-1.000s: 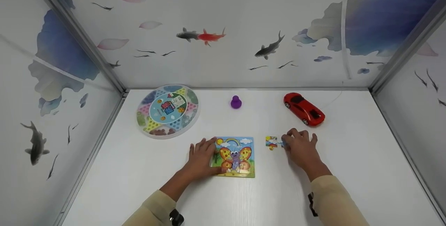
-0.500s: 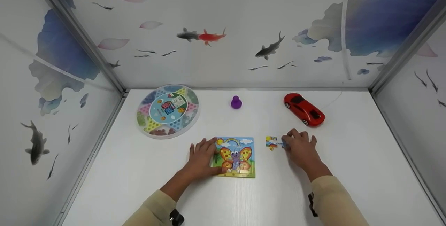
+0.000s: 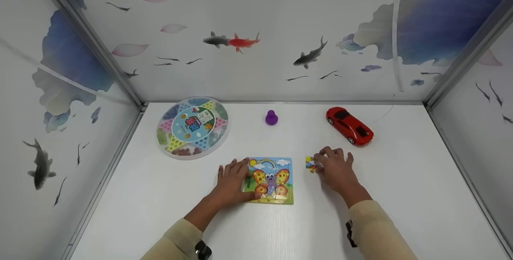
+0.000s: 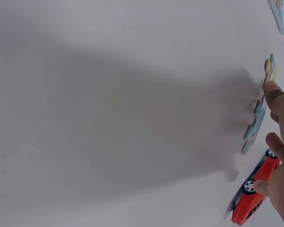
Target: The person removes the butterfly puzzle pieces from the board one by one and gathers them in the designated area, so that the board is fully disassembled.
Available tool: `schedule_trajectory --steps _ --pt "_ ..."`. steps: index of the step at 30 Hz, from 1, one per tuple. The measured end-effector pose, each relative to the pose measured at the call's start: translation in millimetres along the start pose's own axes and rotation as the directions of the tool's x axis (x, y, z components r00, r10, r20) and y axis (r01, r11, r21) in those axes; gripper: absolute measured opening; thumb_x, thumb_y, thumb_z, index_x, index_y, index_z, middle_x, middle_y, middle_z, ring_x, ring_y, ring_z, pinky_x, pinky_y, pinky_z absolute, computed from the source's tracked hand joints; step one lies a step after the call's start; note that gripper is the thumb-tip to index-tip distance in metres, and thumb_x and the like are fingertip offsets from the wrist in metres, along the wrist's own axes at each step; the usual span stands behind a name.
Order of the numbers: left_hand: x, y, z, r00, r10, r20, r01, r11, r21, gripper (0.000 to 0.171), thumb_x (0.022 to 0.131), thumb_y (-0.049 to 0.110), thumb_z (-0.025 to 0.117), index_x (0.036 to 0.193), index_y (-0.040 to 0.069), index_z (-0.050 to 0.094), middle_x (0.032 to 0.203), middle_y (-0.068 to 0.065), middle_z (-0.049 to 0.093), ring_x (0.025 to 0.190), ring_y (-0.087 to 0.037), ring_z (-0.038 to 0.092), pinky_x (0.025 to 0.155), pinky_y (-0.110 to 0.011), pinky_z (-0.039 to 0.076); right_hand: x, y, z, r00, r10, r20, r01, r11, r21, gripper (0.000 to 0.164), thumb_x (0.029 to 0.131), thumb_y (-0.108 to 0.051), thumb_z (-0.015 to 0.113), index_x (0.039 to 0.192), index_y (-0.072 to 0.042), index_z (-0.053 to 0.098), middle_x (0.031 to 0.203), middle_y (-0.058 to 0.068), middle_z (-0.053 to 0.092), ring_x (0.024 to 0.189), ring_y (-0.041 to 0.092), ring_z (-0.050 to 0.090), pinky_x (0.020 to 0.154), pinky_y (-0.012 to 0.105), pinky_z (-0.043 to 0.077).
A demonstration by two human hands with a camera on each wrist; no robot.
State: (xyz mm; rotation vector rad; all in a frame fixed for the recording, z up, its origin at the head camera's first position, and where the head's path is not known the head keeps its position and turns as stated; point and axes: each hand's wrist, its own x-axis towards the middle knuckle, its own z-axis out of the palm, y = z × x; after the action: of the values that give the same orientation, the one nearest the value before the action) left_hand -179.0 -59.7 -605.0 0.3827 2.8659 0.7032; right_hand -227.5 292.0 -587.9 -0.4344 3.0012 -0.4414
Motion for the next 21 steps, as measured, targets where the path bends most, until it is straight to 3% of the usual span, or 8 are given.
schedule_trajectory --steps 10,17,21 --pt "0.0 0.2 -1.4 1.0 -0.001 0.009 0.001 1.0 0.001 0.068 0.087 0.062 0.088 0.132 0.017 0.061 0.18 -0.005 0.037 0.168 -0.043 0.028 0.132 -0.079 0.017 20 -54 17 0.997 -0.074 -0.011 0.074 0.996 0.054 0.044 0.099 -0.016 0.084 0.141 -0.014 0.074 0.141 0.013 0.065 0.139 0.048 0.052 0.119 0.09 0.028" --pt "1.7 0.6 -2.2 1.0 0.002 0.01 -0.002 1.0 0.014 0.075 0.088 0.062 0.087 0.142 0.017 0.059 0.179 -0.005 0.037 0.168 -0.043 0.028 0.132 -0.079 0.018 28 -77 26 0.996 -0.085 0.002 0.084 0.994 0.064 0.039 0.099 -0.011 0.083 0.137 -0.017 0.076 0.138 0.012 0.064 0.138 0.046 0.051 0.119 0.089 0.029" --pt "1.6 0.1 -1.4 1.0 -0.006 0.002 0.006 1.0 0.016 0.07 0.087 0.061 0.088 0.135 0.018 0.062 0.179 -0.005 0.038 0.167 -0.042 0.03 0.132 -0.079 0.019 30 -87 29 0.996 -0.085 0.007 0.084 0.996 0.029 0.041 0.098 -0.013 0.085 0.137 -0.017 0.077 0.137 0.012 0.064 0.136 0.044 0.053 0.117 0.088 0.032"
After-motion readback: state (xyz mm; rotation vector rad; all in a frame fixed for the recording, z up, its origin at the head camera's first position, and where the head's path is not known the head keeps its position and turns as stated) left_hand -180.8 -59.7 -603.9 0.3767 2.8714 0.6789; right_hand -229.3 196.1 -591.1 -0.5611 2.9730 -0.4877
